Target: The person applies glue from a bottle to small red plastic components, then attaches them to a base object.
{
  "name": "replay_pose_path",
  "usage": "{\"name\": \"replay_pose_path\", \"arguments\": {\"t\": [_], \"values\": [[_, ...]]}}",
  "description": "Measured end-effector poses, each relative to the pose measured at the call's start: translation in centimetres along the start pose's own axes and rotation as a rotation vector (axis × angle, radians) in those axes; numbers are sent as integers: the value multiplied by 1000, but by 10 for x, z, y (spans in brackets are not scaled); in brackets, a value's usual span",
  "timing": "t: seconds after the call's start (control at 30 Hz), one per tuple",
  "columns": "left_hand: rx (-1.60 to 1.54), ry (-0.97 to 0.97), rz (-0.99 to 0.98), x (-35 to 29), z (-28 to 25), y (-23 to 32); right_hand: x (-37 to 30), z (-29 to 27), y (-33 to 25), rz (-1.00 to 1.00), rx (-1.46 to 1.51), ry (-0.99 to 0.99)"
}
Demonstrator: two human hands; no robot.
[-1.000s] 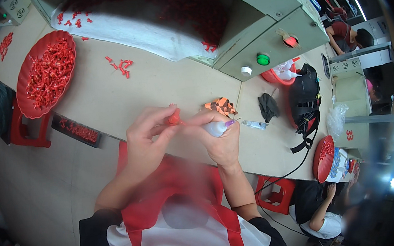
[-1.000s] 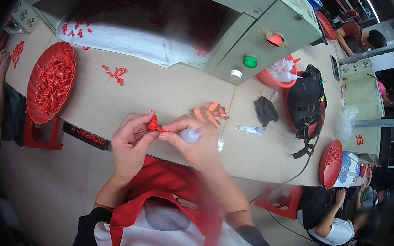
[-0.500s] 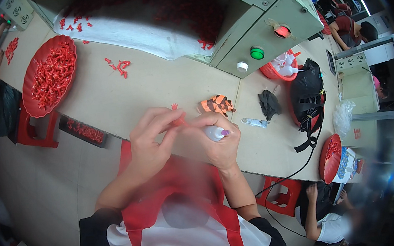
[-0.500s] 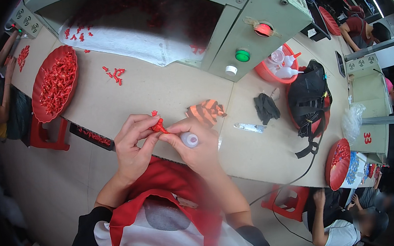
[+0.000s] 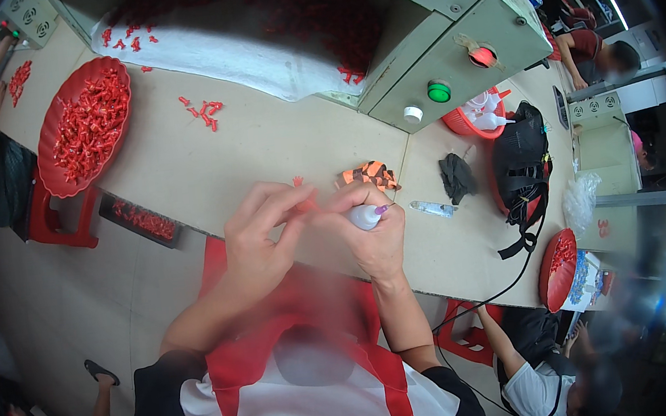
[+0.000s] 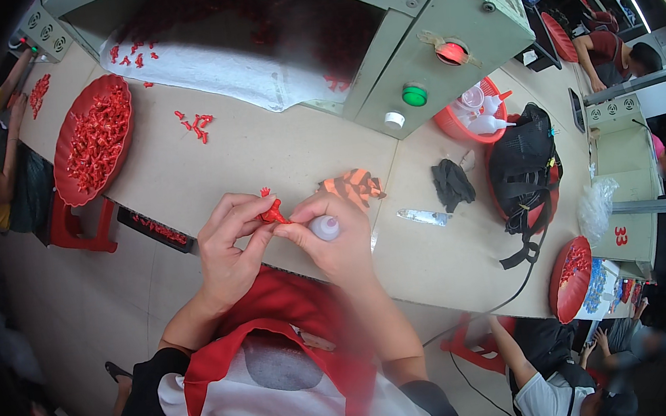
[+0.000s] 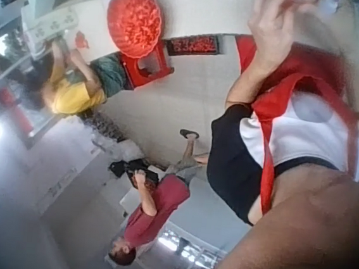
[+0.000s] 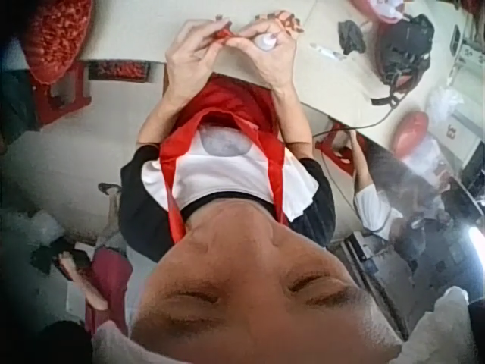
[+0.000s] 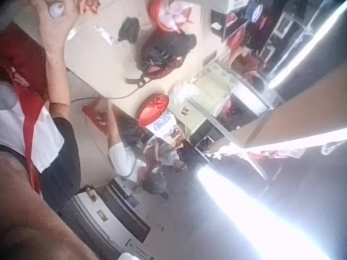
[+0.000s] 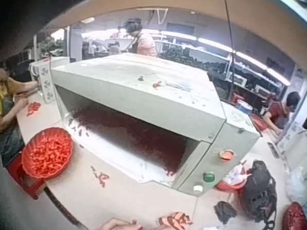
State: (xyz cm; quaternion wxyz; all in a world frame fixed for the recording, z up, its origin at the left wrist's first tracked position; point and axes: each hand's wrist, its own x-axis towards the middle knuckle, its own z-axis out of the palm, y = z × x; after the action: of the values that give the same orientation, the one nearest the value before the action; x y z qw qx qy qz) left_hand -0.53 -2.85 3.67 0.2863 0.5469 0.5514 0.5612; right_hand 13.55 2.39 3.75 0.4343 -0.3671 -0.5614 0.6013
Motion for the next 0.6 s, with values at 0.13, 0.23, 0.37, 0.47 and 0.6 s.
{"name": "replay_pose_path", "arguments": {"t": [0.13, 0.23, 0.37, 0.47, 0.6], "values": [[5, -4, -1, 0, -1, 1, 1, 0, 0, 4, -14, -3], [-7, -19, -12, 0, -2, 2, 3, -3, 0, -11, -39, -11], [-42, -43, -42, 1, -4, 1, 4, -8, 2, -37, -95, -41], [-197, -89, -114, 2, -8, -1, 6, -9, -1, -7, -108, -59], [-620, -256, -484, 2, -16, -12, 8, -6, -5, 66, -109, -88]]}}
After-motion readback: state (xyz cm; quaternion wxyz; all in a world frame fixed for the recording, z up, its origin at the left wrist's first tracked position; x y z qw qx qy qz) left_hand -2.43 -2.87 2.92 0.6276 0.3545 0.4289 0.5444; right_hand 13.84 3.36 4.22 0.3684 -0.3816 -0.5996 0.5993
